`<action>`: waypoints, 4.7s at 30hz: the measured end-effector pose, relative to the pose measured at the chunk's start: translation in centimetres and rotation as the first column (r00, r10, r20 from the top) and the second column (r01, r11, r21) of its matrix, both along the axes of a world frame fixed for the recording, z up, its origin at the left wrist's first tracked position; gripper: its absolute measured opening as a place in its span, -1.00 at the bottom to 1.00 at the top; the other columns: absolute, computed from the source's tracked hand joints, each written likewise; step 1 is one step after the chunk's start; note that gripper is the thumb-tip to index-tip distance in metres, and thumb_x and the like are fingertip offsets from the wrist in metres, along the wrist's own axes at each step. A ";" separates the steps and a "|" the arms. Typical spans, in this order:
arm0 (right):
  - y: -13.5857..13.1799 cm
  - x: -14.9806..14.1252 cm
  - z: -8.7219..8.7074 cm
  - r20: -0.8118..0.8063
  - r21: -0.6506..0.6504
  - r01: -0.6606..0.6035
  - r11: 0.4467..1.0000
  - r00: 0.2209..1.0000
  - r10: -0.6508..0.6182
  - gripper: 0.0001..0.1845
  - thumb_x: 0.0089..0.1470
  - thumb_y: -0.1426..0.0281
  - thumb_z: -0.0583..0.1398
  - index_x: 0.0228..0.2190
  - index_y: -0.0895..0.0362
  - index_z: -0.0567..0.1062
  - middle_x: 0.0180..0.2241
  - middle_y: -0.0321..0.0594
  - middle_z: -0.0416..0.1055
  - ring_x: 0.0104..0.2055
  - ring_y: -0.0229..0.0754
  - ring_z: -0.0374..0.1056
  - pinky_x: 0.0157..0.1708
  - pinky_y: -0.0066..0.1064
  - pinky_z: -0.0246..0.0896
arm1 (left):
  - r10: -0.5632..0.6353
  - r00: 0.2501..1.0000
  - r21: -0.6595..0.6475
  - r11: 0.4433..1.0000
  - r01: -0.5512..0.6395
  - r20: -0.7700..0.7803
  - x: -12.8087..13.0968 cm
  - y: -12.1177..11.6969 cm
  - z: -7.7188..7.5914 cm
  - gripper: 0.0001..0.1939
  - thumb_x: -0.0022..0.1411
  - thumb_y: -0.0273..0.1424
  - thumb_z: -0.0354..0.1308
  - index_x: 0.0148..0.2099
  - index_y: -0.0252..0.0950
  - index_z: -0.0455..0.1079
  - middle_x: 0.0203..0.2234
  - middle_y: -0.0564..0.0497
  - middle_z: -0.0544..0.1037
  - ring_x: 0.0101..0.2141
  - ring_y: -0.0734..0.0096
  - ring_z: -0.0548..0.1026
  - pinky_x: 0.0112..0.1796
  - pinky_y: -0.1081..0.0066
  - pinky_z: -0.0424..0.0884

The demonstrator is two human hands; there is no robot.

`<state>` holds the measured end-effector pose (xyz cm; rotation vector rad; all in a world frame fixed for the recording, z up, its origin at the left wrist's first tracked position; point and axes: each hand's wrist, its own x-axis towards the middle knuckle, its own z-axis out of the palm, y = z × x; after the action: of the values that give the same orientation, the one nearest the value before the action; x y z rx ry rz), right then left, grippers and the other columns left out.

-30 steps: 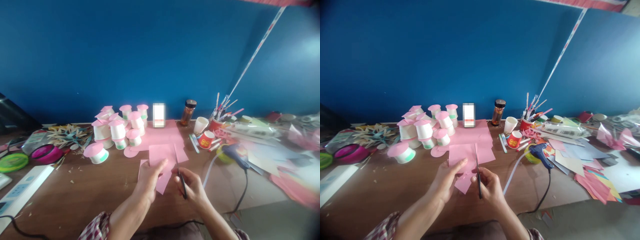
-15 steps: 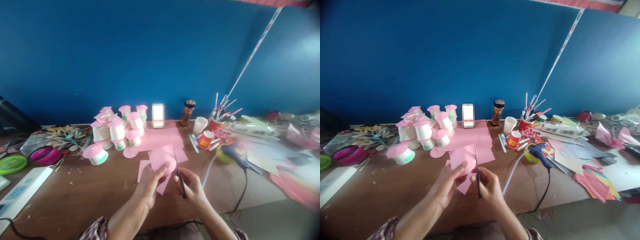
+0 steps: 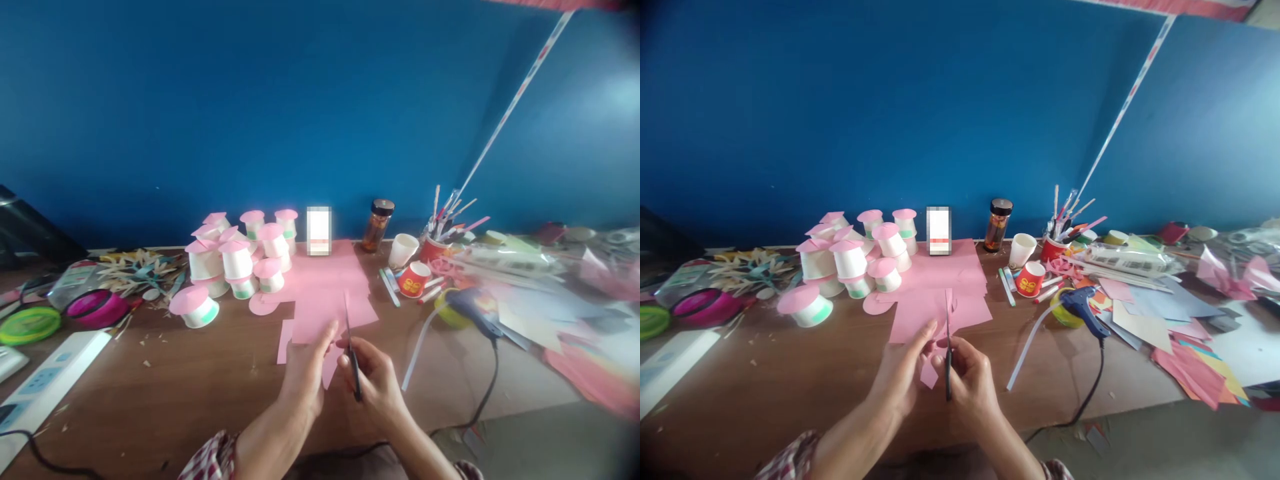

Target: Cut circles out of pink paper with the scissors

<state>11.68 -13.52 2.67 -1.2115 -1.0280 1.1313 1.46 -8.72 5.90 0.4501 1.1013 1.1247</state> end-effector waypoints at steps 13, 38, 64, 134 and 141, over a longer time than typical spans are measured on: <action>0.0 0.1 0.2 -0.043 0.023 0.009 1.000 0.999 -0.008 -0.70 -0.02 0.36 0.29 -0.21 0.20 0.46 -0.63 -0.40 0.22 -0.60 -0.35 0.13 -0.64 -0.56 0.08 | -0.045 0.996 0.051 0.998 0.049 -0.071 0.6 -0.6 1.3 -0.66 -0.15 -0.25 0.39 -0.41 -0.41 0.45 -0.63 0.01 0.48 -0.59 0.40 0.47 -0.55 0.46 0.41; -0.3 0.9 -0.3 0.085 0.002 0.022 1.000 0.996 -0.022 -0.70 -0.04 0.38 0.28 -0.22 0.22 0.49 -0.64 -0.40 0.20 -0.64 -0.37 0.09 -0.68 -0.56 0.08 | -0.053 0.993 0.055 0.997 0.059 -0.109 0.1 -0.3 1.0 -0.71 -0.17 -0.30 0.40 -0.44 -0.41 0.48 -0.61 0.00 0.51 -0.54 0.45 0.47 -0.53 0.53 0.39; -0.4 0.9 -0.6 0.144 -0.010 0.036 0.999 0.989 -0.034 -0.74 -0.03 0.36 0.28 -0.27 0.22 0.51 -0.63 -0.38 0.21 -0.65 -0.38 0.01 -0.69 -0.55 -0.04 | -0.017 0.992 0.019 1.000 0.019 -0.126 0.5 0.2 0.9 -0.67 -0.20 -0.26 0.40 -0.45 -0.43 0.48 -0.60 -0.03 0.51 -0.54 0.42 0.46 -0.51 0.48 0.37; -0.5 0.9 0.7 0.120 -0.034 -0.040 0.999 0.992 0.044 -0.74 -0.05 0.33 0.29 -0.31 0.22 0.45 -0.58 -0.35 0.24 -0.60 -0.34 0.10 -0.64 -0.53 0.05 | -0.072 0.977 0.054 0.995 0.085 -0.199 0.1 -0.3 1.0 -0.66 -0.12 -0.26 0.36 -0.38 -0.45 0.47 -0.60 -0.06 0.50 -0.57 0.37 0.46 -0.57 0.45 0.39; -1.1 0.6 1.0 0.190 -0.120 -0.056 0.991 0.979 0.078 -0.54 -0.04 0.07 0.22 -0.24 0.18 0.44 -0.54 -0.28 0.32 -0.54 -0.24 0.21 -0.59 -0.48 0.17 | 0.027 0.985 0.078 0.997 -0.014 -0.172 -1.2 1.4 0.1 -0.50 -0.15 -0.16 0.36 -0.24 -0.44 0.43 -0.48 -0.14 0.53 -0.49 0.29 0.50 -0.56 0.43 0.38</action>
<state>12.33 -14.60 3.68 -1.4093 -1.1723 1.1534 0.24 -7.36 5.97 0.6070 1.2188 1.1656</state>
